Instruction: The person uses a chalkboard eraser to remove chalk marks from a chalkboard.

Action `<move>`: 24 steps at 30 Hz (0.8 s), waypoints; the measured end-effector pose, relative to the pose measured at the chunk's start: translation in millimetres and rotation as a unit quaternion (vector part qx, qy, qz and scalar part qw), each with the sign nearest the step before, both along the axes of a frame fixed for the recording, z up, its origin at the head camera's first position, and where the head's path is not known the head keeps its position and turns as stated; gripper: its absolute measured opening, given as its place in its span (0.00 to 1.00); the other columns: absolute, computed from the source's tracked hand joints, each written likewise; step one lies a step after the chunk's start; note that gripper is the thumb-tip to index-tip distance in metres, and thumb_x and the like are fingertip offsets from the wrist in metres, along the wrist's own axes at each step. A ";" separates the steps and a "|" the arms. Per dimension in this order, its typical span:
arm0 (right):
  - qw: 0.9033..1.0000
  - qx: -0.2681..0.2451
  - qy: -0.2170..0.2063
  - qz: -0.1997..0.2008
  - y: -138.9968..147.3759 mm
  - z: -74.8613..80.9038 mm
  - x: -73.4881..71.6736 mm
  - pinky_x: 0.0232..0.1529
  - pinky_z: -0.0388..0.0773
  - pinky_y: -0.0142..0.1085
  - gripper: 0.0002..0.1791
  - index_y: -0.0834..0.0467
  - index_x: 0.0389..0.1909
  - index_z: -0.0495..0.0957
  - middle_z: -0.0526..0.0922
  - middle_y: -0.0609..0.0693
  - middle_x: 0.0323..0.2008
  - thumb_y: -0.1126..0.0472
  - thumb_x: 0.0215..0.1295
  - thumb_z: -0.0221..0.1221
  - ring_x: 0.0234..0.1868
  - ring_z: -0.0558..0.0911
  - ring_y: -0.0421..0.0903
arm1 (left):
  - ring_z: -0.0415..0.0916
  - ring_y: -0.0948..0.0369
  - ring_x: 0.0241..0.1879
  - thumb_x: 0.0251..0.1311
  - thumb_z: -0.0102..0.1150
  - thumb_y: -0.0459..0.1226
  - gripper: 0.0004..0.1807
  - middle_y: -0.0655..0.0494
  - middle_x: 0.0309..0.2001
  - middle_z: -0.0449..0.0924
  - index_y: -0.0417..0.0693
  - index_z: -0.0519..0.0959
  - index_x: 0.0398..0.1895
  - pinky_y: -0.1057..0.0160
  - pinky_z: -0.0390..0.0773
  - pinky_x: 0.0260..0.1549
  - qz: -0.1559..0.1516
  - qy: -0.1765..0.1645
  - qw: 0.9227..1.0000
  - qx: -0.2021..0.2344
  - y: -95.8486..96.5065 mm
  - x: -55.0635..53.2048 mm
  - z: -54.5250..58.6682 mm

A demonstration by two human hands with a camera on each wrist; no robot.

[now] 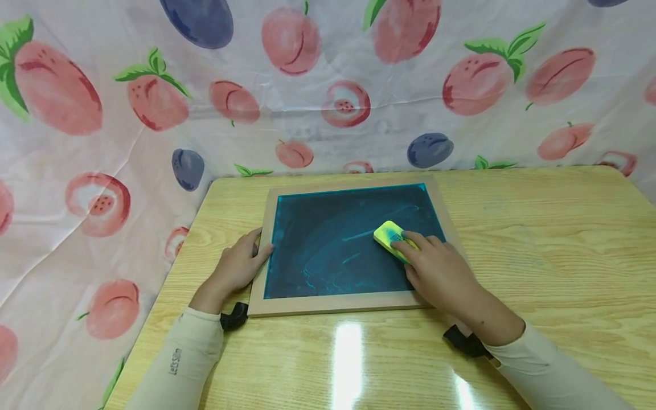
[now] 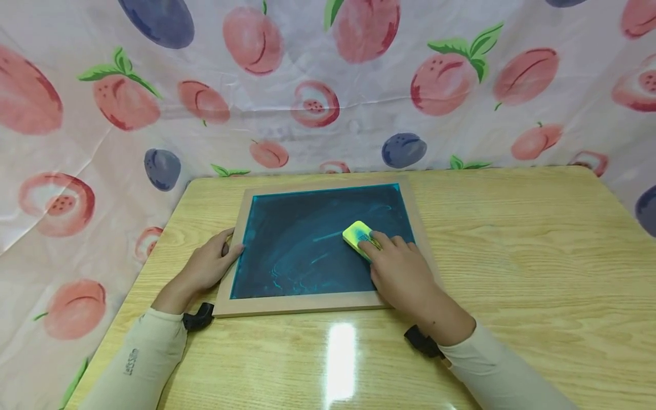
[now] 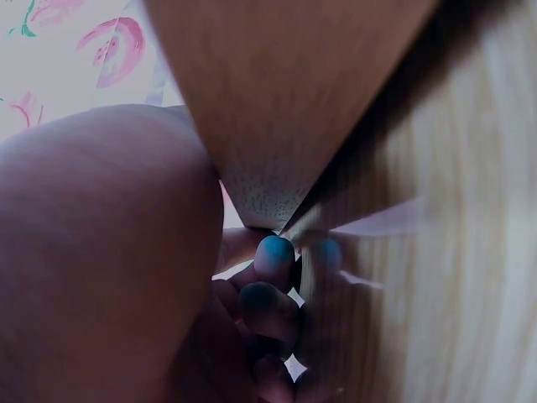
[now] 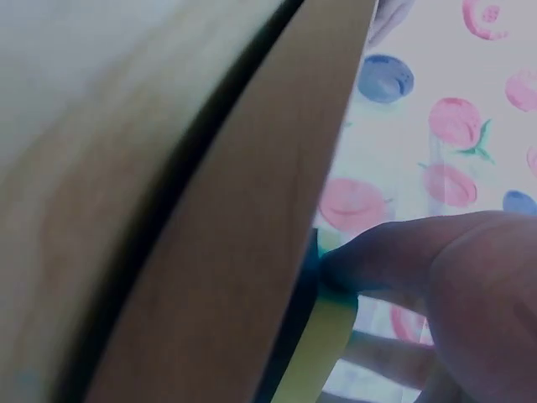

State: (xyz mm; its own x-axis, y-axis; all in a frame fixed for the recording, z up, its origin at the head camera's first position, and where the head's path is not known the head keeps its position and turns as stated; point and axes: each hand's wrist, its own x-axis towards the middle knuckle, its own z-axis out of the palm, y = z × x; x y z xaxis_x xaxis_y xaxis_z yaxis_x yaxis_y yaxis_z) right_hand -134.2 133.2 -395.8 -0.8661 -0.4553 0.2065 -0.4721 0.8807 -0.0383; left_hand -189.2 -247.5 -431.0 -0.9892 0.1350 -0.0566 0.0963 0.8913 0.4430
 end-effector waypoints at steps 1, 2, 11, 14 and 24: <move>1.000 0.003 -0.002 -0.009 1.4 0.1 -0.7 0.42 0.75 0.54 0.25 0.52 0.58 0.71 0.71 0.59 0.58 0.58 0.57 0.60 0.50 0.76 0.60 | 0.73 0.59 0.32 0.66 0.39 0.57 0.34 0.56 0.31 0.73 0.52 0.54 0.70 0.46 0.63 0.47 0.001 0.000 1.000 -0.001 0.1 0.1 0.0; 1.000 0.005 -0.005 -0.017 2.7 0.1 -1.4 0.42 0.75 0.55 0.26 0.52 0.59 0.71 0.71 0.59 0.59 0.58 0.58 0.60 0.50 0.76 0.60 | 0.73 0.59 0.33 0.66 0.39 0.58 0.34 0.56 0.31 0.73 0.52 0.54 0.70 0.45 0.62 0.48 0.002 -0.001 1.000 -0.002 0.1 0.0 -0.2; 1.000 -0.007 -0.002 -0.008 3.1 -2.2 0.1 0.42 0.75 0.54 0.26 0.54 0.59 0.69 0.69 0.61 0.58 0.57 0.58 0.60 0.48 0.76 0.61 | 0.73 0.59 0.33 0.66 0.39 0.58 0.35 0.55 0.32 0.73 0.51 0.54 0.70 0.45 0.62 0.48 -0.001 -0.008 1.000 0.004 -0.8 0.8 -0.2; 1.000 -0.013 -0.005 0.017 -1.0 -3.1 3.1 0.42 0.75 0.52 0.27 0.54 0.60 0.69 0.68 0.61 0.59 0.58 0.58 0.60 0.47 0.76 0.60 | 0.73 0.58 0.34 0.66 0.39 0.58 0.35 0.55 0.32 0.73 0.51 0.54 0.71 0.44 0.61 0.49 0.000 -0.009 1.000 0.004 -1.3 1.0 -0.4; 0.996 -0.020 -0.030 0.077 -15.1 -3.9 13.0 0.48 0.74 0.50 0.28 0.48 0.64 0.66 0.65 0.56 0.63 0.60 0.61 0.55 0.55 0.72 0.57 | 0.72 0.59 0.34 0.66 0.38 0.58 0.35 0.54 0.33 0.71 0.53 0.53 0.71 0.46 0.63 0.48 -0.004 -0.009 1.000 0.002 -1.7 3.7 1.9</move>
